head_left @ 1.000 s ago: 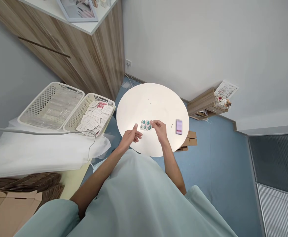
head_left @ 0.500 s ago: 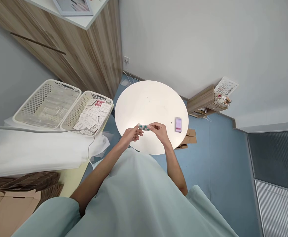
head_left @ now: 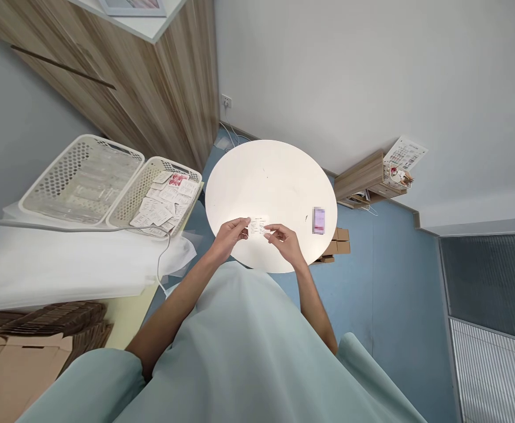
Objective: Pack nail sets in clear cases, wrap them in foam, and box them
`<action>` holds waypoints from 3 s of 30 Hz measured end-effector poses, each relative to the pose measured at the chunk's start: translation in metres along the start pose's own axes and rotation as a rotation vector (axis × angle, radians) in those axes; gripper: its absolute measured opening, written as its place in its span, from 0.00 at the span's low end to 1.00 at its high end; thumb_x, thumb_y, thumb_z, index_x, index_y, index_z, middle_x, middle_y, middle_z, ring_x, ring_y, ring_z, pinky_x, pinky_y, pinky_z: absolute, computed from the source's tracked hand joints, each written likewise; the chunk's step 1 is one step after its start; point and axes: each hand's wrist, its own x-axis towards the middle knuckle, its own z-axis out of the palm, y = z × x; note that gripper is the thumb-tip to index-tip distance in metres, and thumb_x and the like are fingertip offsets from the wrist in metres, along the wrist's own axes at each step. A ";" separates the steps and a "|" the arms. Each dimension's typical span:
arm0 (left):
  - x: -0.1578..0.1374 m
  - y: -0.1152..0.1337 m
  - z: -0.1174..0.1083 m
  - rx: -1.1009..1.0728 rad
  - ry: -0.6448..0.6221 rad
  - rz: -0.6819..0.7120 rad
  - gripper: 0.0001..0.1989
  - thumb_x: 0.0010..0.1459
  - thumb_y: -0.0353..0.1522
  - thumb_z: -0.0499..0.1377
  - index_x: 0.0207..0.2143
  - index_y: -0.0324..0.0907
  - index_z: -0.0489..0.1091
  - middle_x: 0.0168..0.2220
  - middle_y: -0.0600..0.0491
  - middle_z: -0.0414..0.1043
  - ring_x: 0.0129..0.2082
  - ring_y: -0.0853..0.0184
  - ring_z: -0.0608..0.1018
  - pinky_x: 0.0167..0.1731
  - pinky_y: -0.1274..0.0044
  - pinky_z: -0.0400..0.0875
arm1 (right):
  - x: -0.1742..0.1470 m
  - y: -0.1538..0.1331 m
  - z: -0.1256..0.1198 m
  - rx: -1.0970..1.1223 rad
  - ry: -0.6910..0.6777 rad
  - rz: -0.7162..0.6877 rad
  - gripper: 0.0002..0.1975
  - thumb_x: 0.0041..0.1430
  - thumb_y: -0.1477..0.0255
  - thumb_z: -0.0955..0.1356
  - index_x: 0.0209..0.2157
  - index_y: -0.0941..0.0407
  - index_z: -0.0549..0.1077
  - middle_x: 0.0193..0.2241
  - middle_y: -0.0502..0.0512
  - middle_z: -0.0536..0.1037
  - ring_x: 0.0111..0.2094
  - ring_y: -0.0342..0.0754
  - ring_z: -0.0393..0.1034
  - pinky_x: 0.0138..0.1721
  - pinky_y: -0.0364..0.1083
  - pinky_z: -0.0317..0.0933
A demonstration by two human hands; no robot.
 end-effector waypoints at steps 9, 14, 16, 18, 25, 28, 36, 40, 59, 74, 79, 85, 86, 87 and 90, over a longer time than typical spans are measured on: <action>0.000 -0.005 0.001 -0.129 -0.107 0.001 0.30 0.55 0.57 0.73 0.47 0.43 0.82 0.50 0.43 0.84 0.54 0.54 0.82 0.56 0.65 0.76 | 0.000 0.019 0.012 0.219 0.008 0.061 0.20 0.61 0.52 0.76 0.48 0.50 0.82 0.37 0.51 0.79 0.34 0.46 0.74 0.44 0.49 0.70; -0.003 -0.009 0.006 -0.208 -0.202 -0.047 0.36 0.54 0.59 0.73 0.52 0.42 0.81 0.55 0.36 0.83 0.58 0.47 0.82 0.57 0.58 0.77 | -0.002 0.025 0.023 0.307 -0.062 0.134 0.24 0.57 0.49 0.77 0.47 0.51 0.80 0.35 0.50 0.80 0.33 0.46 0.73 0.43 0.49 0.70; -0.004 -0.010 0.006 -0.192 -0.168 -0.048 0.36 0.53 0.59 0.74 0.51 0.41 0.82 0.56 0.35 0.83 0.59 0.45 0.82 0.59 0.57 0.77 | -0.003 0.025 0.025 0.295 -0.061 0.143 0.23 0.57 0.49 0.77 0.46 0.50 0.80 0.37 0.51 0.82 0.34 0.47 0.76 0.43 0.49 0.70; -0.004 -0.013 0.006 -0.162 -0.091 -0.043 0.36 0.51 0.59 0.75 0.51 0.40 0.82 0.58 0.35 0.82 0.60 0.45 0.81 0.60 0.57 0.76 | -0.005 0.023 0.026 0.234 -0.034 0.149 0.23 0.57 0.48 0.77 0.44 0.50 0.80 0.42 0.53 0.83 0.37 0.48 0.79 0.43 0.49 0.71; -0.007 -0.022 0.009 -0.044 0.132 -0.055 0.39 0.46 0.53 0.79 0.54 0.41 0.79 0.60 0.38 0.81 0.62 0.47 0.81 0.64 0.58 0.74 | -0.015 0.020 0.035 0.002 0.072 0.119 0.19 0.56 0.50 0.78 0.36 0.50 0.79 0.43 0.53 0.84 0.35 0.48 0.75 0.39 0.48 0.69; -0.008 -0.024 0.013 0.003 0.154 -0.046 0.38 0.44 0.52 0.81 0.53 0.43 0.81 0.60 0.40 0.82 0.64 0.46 0.79 0.65 0.59 0.73 | -0.016 0.025 0.040 -0.046 0.098 0.094 0.15 0.59 0.53 0.76 0.34 0.50 0.79 0.41 0.52 0.84 0.34 0.47 0.74 0.39 0.49 0.69; -0.009 -0.035 0.009 0.141 0.189 -0.021 0.35 0.45 0.55 0.78 0.48 0.43 0.84 0.52 0.42 0.85 0.56 0.47 0.83 0.57 0.61 0.77 | -0.009 0.047 0.012 0.048 0.175 0.150 0.21 0.57 0.47 0.75 0.34 0.51 0.78 0.36 0.52 0.82 0.33 0.49 0.77 0.36 0.48 0.70; -0.007 -0.045 0.015 0.140 0.187 -0.048 0.35 0.44 0.56 0.78 0.47 0.43 0.83 0.46 0.44 0.85 0.46 0.52 0.86 0.56 0.60 0.78 | -0.006 0.054 -0.005 0.150 0.108 0.200 0.24 0.52 0.45 0.76 0.33 0.51 0.78 0.29 0.50 0.79 0.32 0.50 0.78 0.36 0.48 0.70; -0.003 -0.076 0.055 0.152 0.347 -0.141 0.37 0.42 0.54 0.80 0.47 0.40 0.81 0.44 0.43 0.85 0.44 0.50 0.87 0.54 0.59 0.80 | 0.005 0.098 -0.046 0.028 0.000 0.173 0.26 0.59 0.47 0.76 0.49 0.51 0.80 0.48 0.58 0.84 0.43 0.53 0.80 0.42 0.51 0.73; -0.028 -0.103 0.004 0.061 0.482 -0.205 0.37 0.42 0.52 0.80 0.49 0.39 0.81 0.42 0.46 0.85 0.46 0.52 0.87 0.58 0.57 0.80 | 0.038 0.106 0.016 -0.499 -0.358 -0.383 0.43 0.72 0.51 0.71 0.79 0.45 0.53 0.66 0.60 0.76 0.67 0.63 0.70 0.69 0.62 0.65; -0.016 -0.101 -0.030 0.205 0.432 -0.220 0.33 0.50 0.48 0.75 0.55 0.42 0.79 0.54 0.41 0.83 0.58 0.49 0.83 0.62 0.59 0.76 | 0.043 0.119 0.045 -0.547 -0.289 -0.337 0.45 0.71 0.62 0.74 0.80 0.46 0.51 0.66 0.59 0.77 0.66 0.61 0.70 0.68 0.61 0.65; -0.007 -0.079 -0.067 0.297 0.384 -0.177 0.25 0.62 0.41 0.66 0.59 0.43 0.76 0.65 0.40 0.76 0.65 0.51 0.78 0.65 0.60 0.74 | 0.057 0.136 0.073 -0.669 -0.232 -0.220 0.47 0.65 0.68 0.76 0.79 0.49 0.53 0.67 0.62 0.76 0.68 0.63 0.68 0.69 0.64 0.64; -0.007 -0.074 -0.073 0.298 0.385 -0.171 0.24 0.63 0.40 0.65 0.59 0.42 0.76 0.65 0.41 0.76 0.65 0.51 0.78 0.65 0.60 0.73 | 0.059 0.136 0.076 -0.693 -0.217 -0.204 0.47 0.64 0.69 0.77 0.78 0.50 0.55 0.68 0.63 0.74 0.70 0.64 0.67 0.70 0.65 0.63; -0.006 -0.069 -0.080 0.299 0.387 -0.167 0.23 0.63 0.39 0.65 0.59 0.42 0.76 0.65 0.41 0.76 0.65 0.52 0.78 0.65 0.60 0.73 | 0.061 0.136 0.079 -0.716 -0.201 -0.191 0.47 0.63 0.69 0.78 0.78 0.51 0.56 0.70 0.64 0.73 0.71 0.64 0.65 0.71 0.65 0.61; -0.007 -0.057 -0.101 0.297 0.378 -0.151 0.22 0.64 0.39 0.63 0.59 0.44 0.76 0.66 0.43 0.76 0.66 0.52 0.77 0.65 0.61 0.74 | 0.064 0.126 0.086 -0.767 -0.154 -0.173 0.43 0.63 0.69 0.78 0.74 0.53 0.62 0.72 0.65 0.70 0.74 0.65 0.62 0.73 0.66 0.58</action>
